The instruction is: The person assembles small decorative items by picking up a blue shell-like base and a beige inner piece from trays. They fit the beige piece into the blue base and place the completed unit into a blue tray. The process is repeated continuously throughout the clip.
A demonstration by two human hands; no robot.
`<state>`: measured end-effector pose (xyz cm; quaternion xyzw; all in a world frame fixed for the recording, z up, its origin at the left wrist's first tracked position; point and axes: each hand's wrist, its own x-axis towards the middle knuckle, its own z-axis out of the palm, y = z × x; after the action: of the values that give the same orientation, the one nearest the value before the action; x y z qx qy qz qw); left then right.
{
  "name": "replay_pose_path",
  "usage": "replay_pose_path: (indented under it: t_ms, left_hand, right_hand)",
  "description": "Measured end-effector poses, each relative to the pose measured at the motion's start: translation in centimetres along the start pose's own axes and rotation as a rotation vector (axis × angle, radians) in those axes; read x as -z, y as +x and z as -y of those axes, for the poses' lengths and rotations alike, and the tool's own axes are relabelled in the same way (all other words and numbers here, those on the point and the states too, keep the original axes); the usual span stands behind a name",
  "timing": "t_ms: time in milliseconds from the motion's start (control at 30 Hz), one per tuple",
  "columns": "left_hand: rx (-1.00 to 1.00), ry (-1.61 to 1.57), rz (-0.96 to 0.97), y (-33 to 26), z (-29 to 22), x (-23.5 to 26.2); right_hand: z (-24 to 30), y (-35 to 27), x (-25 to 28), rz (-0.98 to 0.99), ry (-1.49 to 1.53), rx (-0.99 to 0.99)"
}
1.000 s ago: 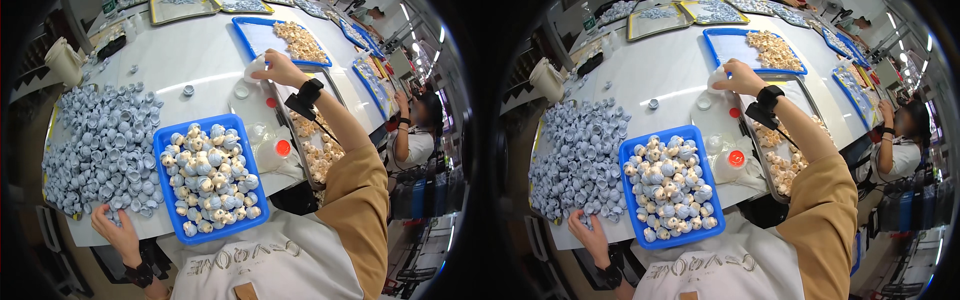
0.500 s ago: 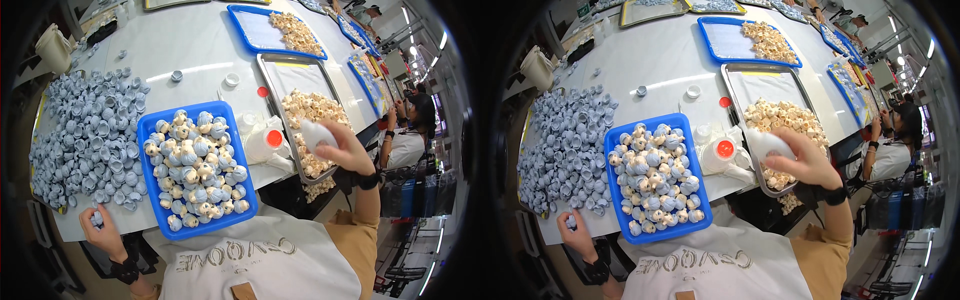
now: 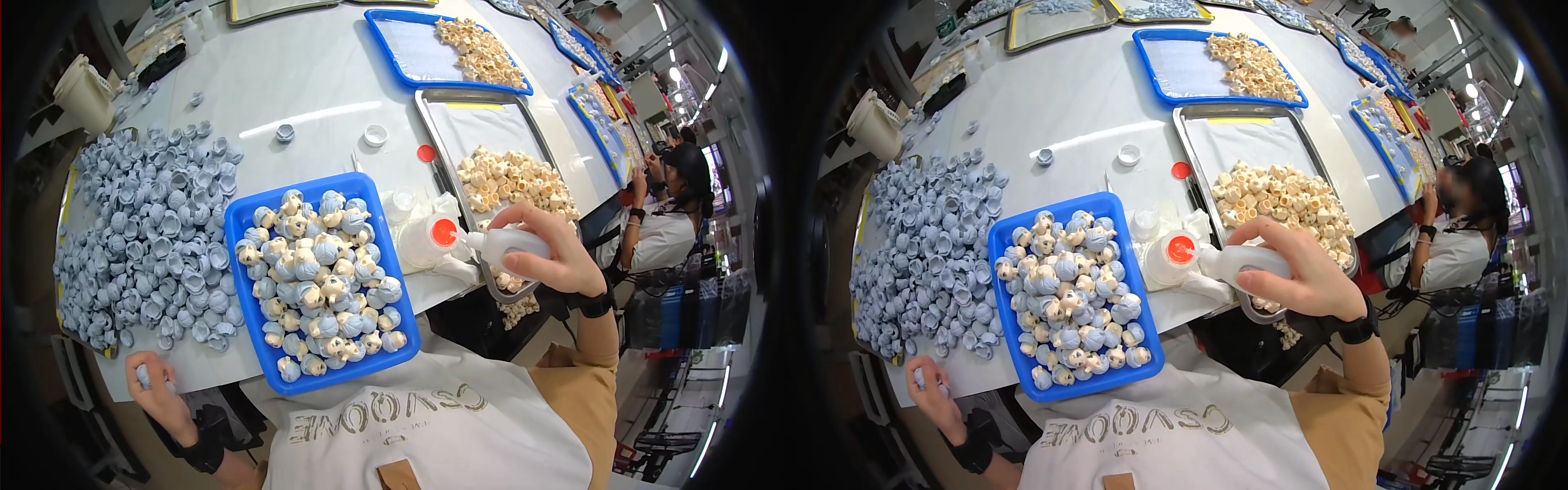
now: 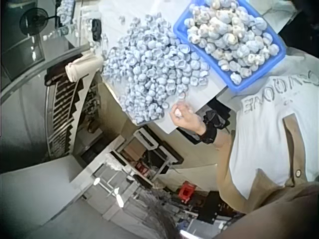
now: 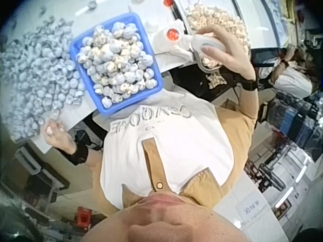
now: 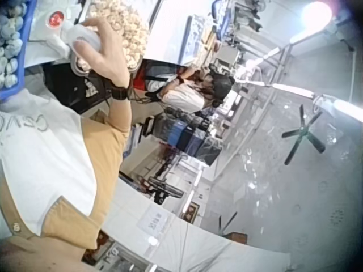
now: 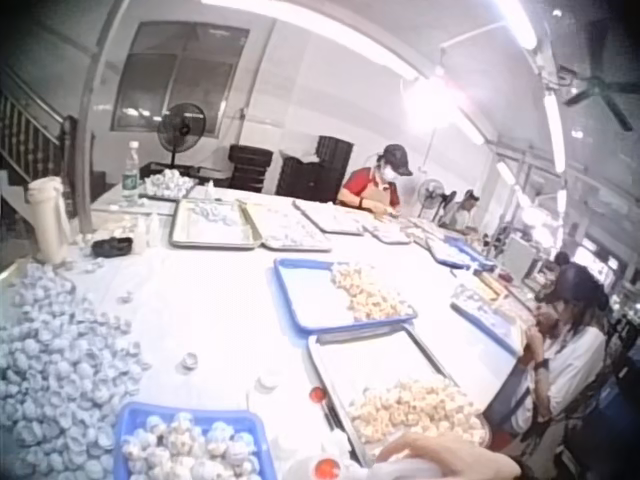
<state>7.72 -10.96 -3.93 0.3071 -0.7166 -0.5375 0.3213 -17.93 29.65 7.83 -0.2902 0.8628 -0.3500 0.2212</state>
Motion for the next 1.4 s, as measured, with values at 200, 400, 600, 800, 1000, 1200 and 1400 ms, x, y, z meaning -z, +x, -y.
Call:
replay_pose_path:
  t_ms: [200,400,600,800,1000,1200,1400]
  left_hand:
    - [0.237,-0.865,0.110,2.0,-2.6,1.8]
    - [0.689,-1.337,0.244,4.5,-3.3,1.9]
    - [1.000,-1.435,0.168,5.4,-6.1,-0.4]
    - [0.827,-1.295,0.556,5.6,-4.6,-0.8]
    - [0.744,-1.168,0.515,5.5,-5.0,-3.4]
    - [0.791,-1.061,0.435,4.7,-6.5,-6.3]
    - [0.677,-0.966,0.390,4.0,-7.6,-8.8]
  right_hand:
    - [0.5,0.9,0.8,0.061,-0.022,0.007]
    - [0.3,1.1,1.2,0.129,-0.011,-0.030]
    - [0.1,1.5,1.6,0.168,0.003,-0.037]
    - [-0.6,1.6,1.7,0.166,0.035,-0.010]
    - [-1.2,1.9,2.3,0.190,0.025,-0.009]
    - [-2.0,2.7,2.2,0.207,0.004,0.138]
    - [-1.5,3.0,2.3,0.234,-0.010,0.137]
